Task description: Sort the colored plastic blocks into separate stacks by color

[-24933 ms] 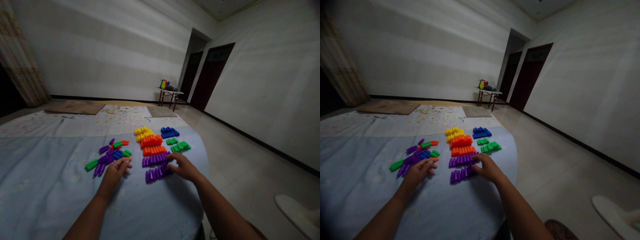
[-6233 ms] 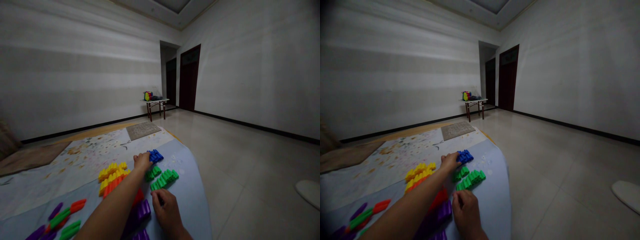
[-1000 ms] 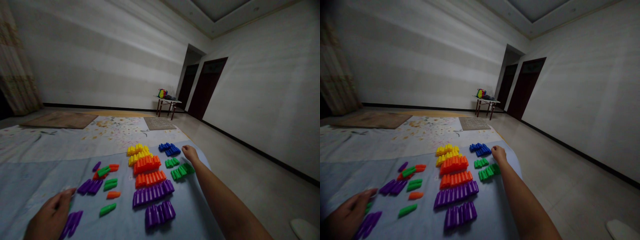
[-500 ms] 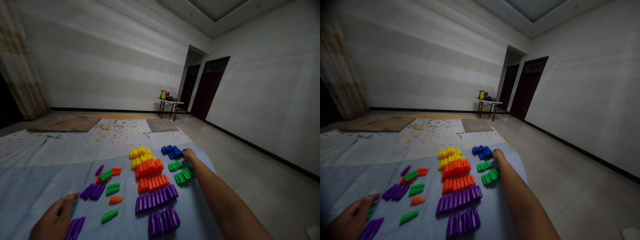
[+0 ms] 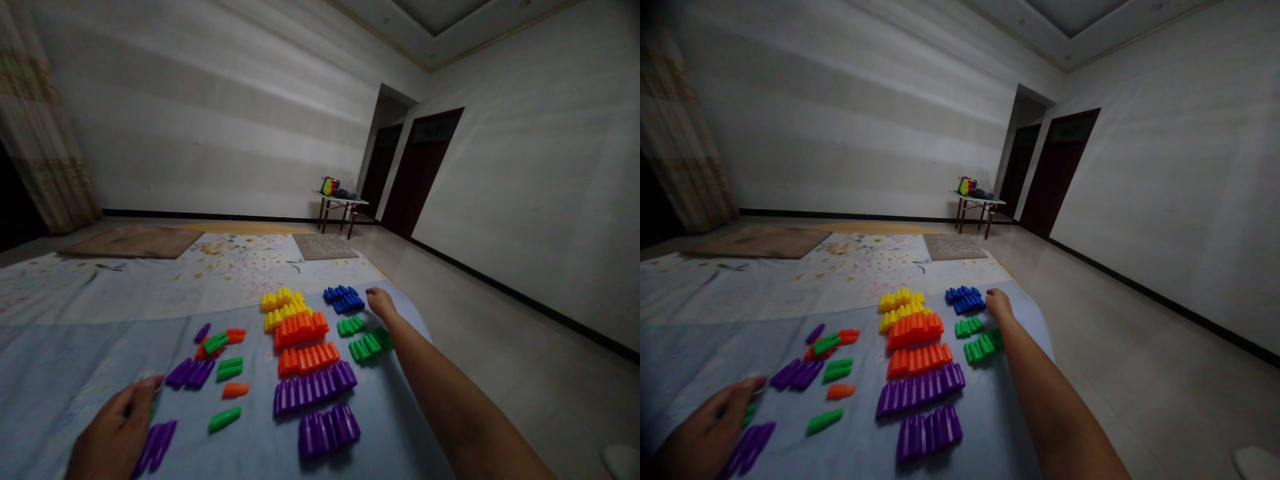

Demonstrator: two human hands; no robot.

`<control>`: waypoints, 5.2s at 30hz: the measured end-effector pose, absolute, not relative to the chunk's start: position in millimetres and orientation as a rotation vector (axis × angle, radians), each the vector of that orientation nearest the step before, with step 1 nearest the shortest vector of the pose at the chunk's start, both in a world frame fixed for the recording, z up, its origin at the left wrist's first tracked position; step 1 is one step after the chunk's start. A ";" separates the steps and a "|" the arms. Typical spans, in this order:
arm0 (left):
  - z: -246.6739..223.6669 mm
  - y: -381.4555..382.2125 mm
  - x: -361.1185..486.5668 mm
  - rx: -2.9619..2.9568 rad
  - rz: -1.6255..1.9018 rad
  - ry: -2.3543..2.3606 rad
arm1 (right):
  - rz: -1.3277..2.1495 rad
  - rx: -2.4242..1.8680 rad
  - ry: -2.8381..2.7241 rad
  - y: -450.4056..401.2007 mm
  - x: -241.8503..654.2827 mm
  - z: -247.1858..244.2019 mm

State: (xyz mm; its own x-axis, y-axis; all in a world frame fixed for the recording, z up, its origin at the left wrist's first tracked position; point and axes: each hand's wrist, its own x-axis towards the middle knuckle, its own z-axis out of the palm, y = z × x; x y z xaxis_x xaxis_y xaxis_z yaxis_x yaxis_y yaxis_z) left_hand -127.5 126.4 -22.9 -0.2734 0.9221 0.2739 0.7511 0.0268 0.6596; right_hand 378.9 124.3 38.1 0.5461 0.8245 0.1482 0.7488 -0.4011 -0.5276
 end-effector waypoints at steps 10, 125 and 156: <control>-6.4 107.0 -112.4 1.703 1.144 1.866 | 0.204 -1.653 -1.106 42.8 303.5 49.3; -1.8 84.5 -129.6 1.515 1.310 1.985 | 0.358 -1.263 -2.658 -14.0 88.1 68.5; -1.5 86.4 -131.6 1.486 1.270 2.021 | 0.107 -1.690 -2.222 -19.7 211.0 91.7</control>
State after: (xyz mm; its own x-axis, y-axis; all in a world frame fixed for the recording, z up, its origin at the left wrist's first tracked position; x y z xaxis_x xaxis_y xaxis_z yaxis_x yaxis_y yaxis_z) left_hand -131.6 86.4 -1.5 -0.4025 0.8855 0.2321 0.5934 0.0594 0.8027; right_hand 211.0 -19.7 91.7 -0.2304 0.9465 0.2259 0.9204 0.2873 -0.2652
